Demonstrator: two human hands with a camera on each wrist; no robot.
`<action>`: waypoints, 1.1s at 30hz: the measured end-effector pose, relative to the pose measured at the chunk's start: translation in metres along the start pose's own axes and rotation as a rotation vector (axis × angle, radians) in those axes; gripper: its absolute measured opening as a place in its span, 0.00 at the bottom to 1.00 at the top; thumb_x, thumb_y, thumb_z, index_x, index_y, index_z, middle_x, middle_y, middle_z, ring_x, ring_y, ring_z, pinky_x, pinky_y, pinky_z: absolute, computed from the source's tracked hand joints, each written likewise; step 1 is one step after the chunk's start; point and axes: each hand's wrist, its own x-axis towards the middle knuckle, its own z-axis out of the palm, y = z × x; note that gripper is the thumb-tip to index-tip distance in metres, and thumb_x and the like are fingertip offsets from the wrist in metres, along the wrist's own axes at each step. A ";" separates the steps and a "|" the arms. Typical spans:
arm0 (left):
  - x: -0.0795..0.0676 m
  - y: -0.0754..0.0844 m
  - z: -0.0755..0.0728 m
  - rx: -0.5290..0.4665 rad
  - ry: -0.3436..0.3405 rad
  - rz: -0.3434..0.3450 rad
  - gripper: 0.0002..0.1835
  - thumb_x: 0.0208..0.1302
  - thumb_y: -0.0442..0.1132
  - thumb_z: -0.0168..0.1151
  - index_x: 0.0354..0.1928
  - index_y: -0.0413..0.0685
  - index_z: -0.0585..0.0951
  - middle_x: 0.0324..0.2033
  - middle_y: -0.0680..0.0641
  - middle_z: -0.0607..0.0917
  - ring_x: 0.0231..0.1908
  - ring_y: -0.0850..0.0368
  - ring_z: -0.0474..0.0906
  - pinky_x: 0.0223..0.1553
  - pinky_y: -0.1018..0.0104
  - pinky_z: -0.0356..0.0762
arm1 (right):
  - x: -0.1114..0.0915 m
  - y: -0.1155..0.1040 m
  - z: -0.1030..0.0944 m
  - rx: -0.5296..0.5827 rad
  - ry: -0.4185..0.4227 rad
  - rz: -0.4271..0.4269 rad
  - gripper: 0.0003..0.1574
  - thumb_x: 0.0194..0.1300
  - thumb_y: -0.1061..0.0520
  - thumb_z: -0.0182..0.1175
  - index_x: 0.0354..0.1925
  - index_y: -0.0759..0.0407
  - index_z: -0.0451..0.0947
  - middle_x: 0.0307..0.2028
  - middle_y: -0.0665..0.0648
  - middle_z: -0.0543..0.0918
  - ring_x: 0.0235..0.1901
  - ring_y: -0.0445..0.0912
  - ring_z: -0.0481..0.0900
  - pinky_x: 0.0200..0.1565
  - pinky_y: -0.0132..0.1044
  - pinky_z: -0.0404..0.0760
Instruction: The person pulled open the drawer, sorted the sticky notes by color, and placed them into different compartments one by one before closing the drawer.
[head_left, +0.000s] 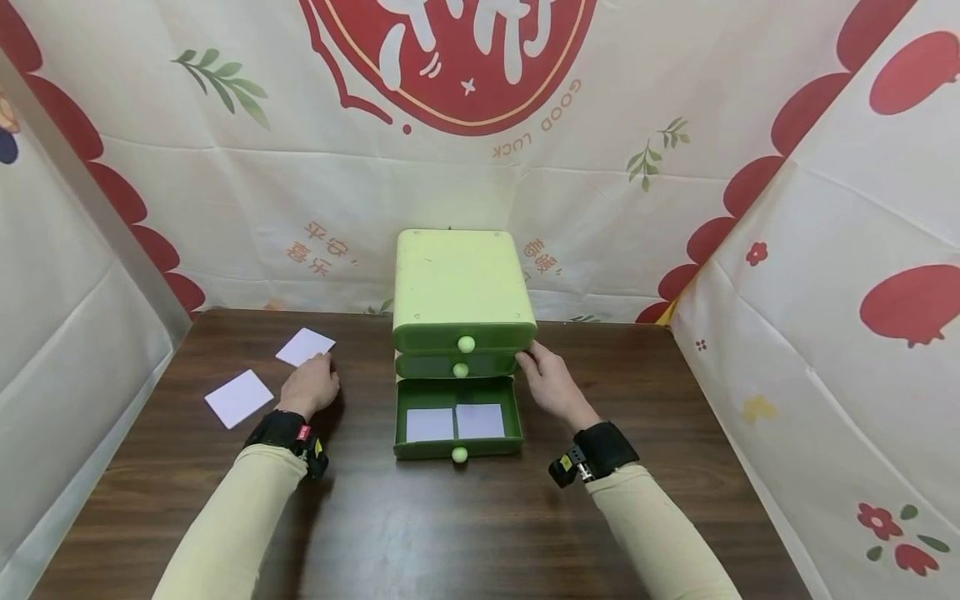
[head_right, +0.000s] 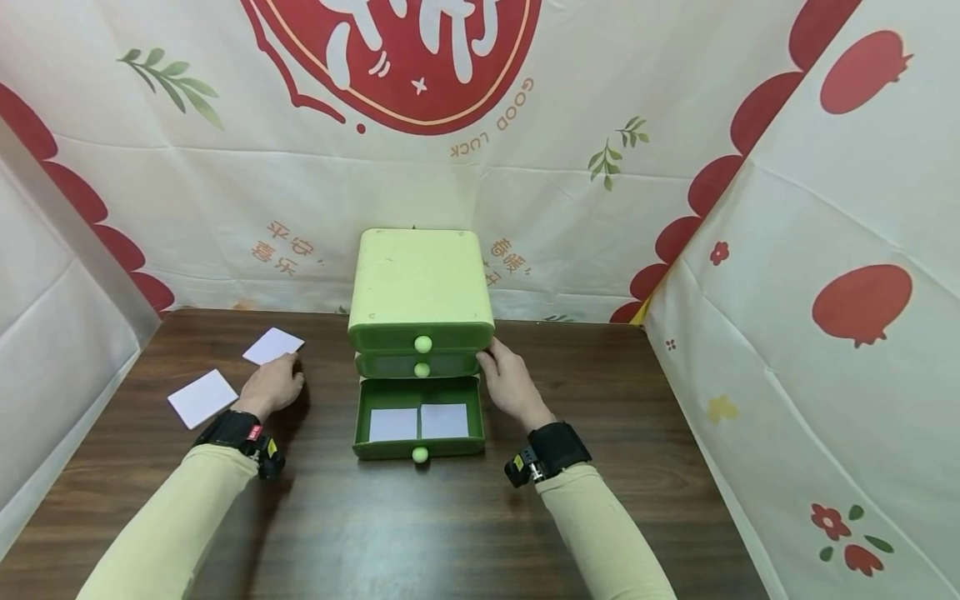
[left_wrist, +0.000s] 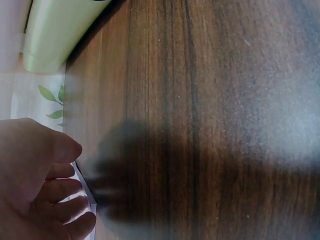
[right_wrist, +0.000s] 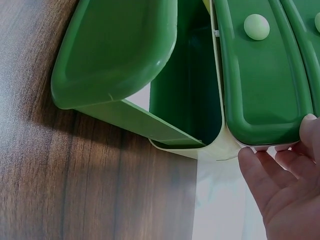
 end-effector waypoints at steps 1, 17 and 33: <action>0.000 0.000 0.000 -0.001 -0.002 -0.006 0.22 0.68 0.35 0.46 0.60 0.29 0.71 0.58 0.28 0.74 0.59 0.31 0.72 0.55 0.39 0.72 | 0.000 0.000 0.000 0.001 -0.001 -0.001 0.25 0.79 0.51 0.40 0.69 0.52 0.63 0.60 0.59 0.77 0.62 0.52 0.75 0.59 0.51 0.75; 0.000 0.007 -0.003 0.023 0.048 -0.008 0.19 0.68 0.37 0.49 0.55 0.39 0.80 0.54 0.33 0.81 0.53 0.35 0.78 0.45 0.40 0.78 | 0.000 -0.001 0.000 0.022 0.002 0.000 0.25 0.79 0.52 0.41 0.69 0.52 0.63 0.60 0.60 0.77 0.62 0.53 0.75 0.58 0.51 0.75; -0.002 0.006 -0.001 0.079 -0.002 -0.042 0.23 0.63 0.40 0.58 0.55 0.31 0.75 0.52 0.28 0.76 0.51 0.32 0.74 0.47 0.39 0.76 | 0.001 0.000 0.000 0.007 0.019 -0.031 0.21 0.79 0.55 0.42 0.65 0.56 0.67 0.57 0.61 0.79 0.59 0.53 0.77 0.56 0.51 0.76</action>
